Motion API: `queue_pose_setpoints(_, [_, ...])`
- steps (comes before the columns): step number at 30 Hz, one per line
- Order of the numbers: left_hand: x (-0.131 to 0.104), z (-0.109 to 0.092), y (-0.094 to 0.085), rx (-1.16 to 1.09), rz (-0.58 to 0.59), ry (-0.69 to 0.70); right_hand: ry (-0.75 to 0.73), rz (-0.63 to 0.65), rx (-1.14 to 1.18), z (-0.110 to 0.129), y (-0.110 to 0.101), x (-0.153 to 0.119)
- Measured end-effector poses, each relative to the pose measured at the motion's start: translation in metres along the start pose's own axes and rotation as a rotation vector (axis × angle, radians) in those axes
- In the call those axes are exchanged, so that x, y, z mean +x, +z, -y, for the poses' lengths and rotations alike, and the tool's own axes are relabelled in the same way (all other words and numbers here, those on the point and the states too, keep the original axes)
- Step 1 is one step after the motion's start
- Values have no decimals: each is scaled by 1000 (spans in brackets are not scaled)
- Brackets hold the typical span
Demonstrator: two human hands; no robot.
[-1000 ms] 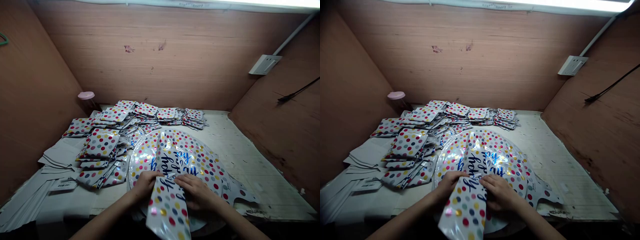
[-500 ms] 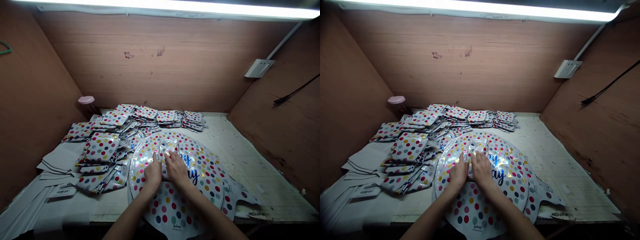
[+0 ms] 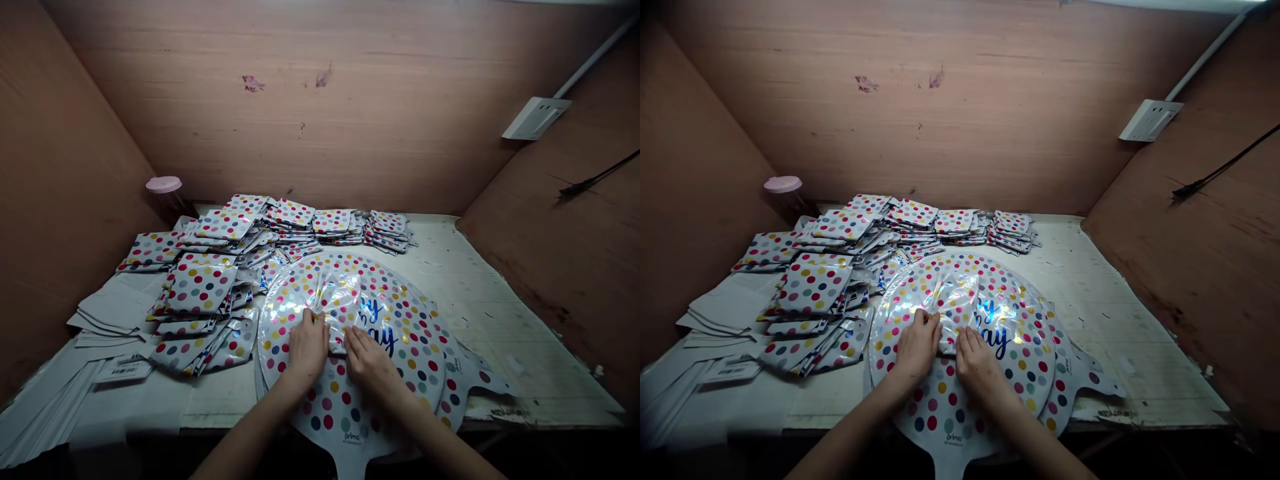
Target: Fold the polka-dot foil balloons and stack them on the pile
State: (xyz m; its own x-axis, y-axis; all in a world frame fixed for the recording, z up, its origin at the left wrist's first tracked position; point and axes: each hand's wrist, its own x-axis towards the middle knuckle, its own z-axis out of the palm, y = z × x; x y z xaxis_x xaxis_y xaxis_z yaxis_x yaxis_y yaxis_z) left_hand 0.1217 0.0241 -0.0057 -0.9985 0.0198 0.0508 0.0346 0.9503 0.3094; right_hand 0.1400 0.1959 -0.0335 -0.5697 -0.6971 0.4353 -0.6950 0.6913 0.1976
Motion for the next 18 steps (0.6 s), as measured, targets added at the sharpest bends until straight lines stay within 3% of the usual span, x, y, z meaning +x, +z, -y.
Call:
queue_pose_setpoints(2, [-6, 12, -8, -18, -5, 156, -48, -114, -9, 0, 1, -2])
queue_pose_setpoints(4, [-14, 30, -13, -43, 38, 433, -41, -166, 129, -2, -12, -6])
queue_pose_setpoints(6, [-21, 50, -15, -107, 94, 701, -41, -52, 353, -5, -33, -15])
queue_pose_setpoints(8, [-29, 66, -12, -202, 130, 796, -73, 165, 564, -8, -52, -27])
queue_pose_setpoints(10, [-36, 73, -9, -300, 148, 735, -78, 293, 698, -11, -57, -37])
queue_pose_setpoints(12, [-37, 71, -8, -365, 149, 597, 19, 263, 798, -15, -47, -40])
queue_pose_setpoints(15, [-27, 53, -10, -381, 125, 267, 458, 197, 849, -23, -22, -23])
queue_pose_setpoints(18, [-10, 30, -10, -293, 74, -60, 876, 223, 694, -30, -11, 8])
